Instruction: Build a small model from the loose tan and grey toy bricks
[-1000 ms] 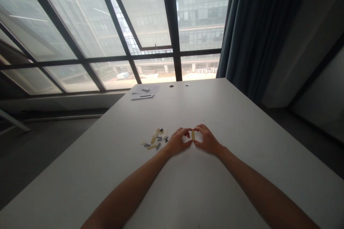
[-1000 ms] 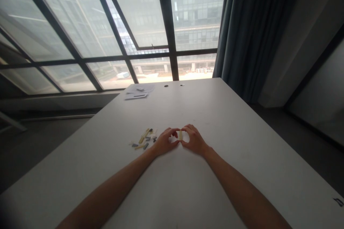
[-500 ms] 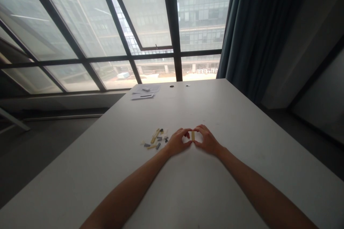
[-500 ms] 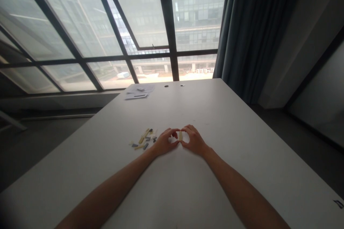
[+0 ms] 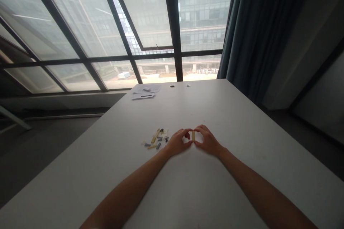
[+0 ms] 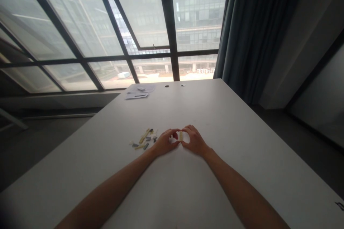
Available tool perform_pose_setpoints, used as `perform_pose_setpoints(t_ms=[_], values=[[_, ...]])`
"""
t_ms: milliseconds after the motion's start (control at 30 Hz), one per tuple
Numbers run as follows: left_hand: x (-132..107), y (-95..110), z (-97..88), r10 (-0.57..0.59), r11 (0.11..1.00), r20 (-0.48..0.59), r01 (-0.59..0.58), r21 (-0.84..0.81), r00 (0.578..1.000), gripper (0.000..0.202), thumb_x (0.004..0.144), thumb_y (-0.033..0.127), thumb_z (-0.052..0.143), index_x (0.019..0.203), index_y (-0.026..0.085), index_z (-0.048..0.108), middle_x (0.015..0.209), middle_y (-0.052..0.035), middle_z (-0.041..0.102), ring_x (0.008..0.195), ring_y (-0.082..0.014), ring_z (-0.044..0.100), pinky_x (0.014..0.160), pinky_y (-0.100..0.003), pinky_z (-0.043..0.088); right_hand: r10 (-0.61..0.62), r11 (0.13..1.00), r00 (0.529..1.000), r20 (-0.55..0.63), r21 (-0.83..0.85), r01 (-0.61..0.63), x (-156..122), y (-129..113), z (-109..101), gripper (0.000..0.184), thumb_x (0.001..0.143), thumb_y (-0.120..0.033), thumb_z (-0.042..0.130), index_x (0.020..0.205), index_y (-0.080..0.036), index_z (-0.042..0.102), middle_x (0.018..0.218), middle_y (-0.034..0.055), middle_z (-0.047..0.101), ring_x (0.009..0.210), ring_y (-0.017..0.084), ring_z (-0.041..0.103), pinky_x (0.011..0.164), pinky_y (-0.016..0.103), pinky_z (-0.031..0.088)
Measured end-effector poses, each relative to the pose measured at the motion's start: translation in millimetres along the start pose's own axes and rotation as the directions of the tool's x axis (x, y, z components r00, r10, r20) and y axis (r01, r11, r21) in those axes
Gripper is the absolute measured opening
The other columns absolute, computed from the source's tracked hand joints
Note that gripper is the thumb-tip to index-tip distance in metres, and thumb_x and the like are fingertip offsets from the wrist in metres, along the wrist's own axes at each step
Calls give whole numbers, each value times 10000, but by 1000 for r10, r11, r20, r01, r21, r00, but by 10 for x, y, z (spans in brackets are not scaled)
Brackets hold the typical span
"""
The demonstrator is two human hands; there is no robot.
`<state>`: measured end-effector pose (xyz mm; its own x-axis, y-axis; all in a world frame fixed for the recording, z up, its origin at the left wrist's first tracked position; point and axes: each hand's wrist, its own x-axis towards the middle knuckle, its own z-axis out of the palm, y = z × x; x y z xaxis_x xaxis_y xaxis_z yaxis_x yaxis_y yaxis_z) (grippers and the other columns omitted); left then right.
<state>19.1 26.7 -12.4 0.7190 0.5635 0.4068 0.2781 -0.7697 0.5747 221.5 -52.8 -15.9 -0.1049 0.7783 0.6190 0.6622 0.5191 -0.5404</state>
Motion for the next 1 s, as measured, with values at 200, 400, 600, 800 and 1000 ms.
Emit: perform_pose_setpoints(t_ms=[200,400,600,800,1000], values=[[-2,8,2,-11,1000,3,11,-5,1000,461,802,256,700,1254,257,607,896,-15,666,853,-179,619,832,-327,502,-5,1000,1000,-1,5,5,-3,-1,1,405,741,-147,736,1116,-225,607,1096,84,604,1057,269,567,951,457,499],[2,10,-1,-15,1000,-10,15,-13,1000,459,790,252,705,1240,251,611,889,-14,669,846,-175,617,832,-328,499,0,1000,1000,0,-3,0,1,-8,-5,396,747,-156,741,1112,-226,605,1105,84,604,1068,270,566,955,454,498],[4,-10,15,-8,1000,-29,8,-9,1000,469,773,249,718,1229,245,610,883,-9,672,828,-170,623,817,-323,498,-11,1000,1000,4,1,11,1,3,3,420,738,-135,737,1125,-224,600,1098,81,603,1065,264,564,957,450,497],[4,-3,15,-16,1000,-19,16,-6,1000,462,780,258,712,1229,241,605,890,-12,672,832,-174,625,821,-326,501,-14,1000,1000,2,7,14,3,-5,-7,408,743,-147,733,1123,-228,609,1093,83,609,1057,266,570,947,456,504],[4,-2,12,-16,1000,-21,16,-7,1000,453,778,256,713,1217,242,601,894,-7,668,825,-169,628,809,-315,501,-12,1000,1000,13,10,12,1,4,-4,420,749,-131,735,1137,-230,609,1103,80,606,1077,263,565,966,447,497]])
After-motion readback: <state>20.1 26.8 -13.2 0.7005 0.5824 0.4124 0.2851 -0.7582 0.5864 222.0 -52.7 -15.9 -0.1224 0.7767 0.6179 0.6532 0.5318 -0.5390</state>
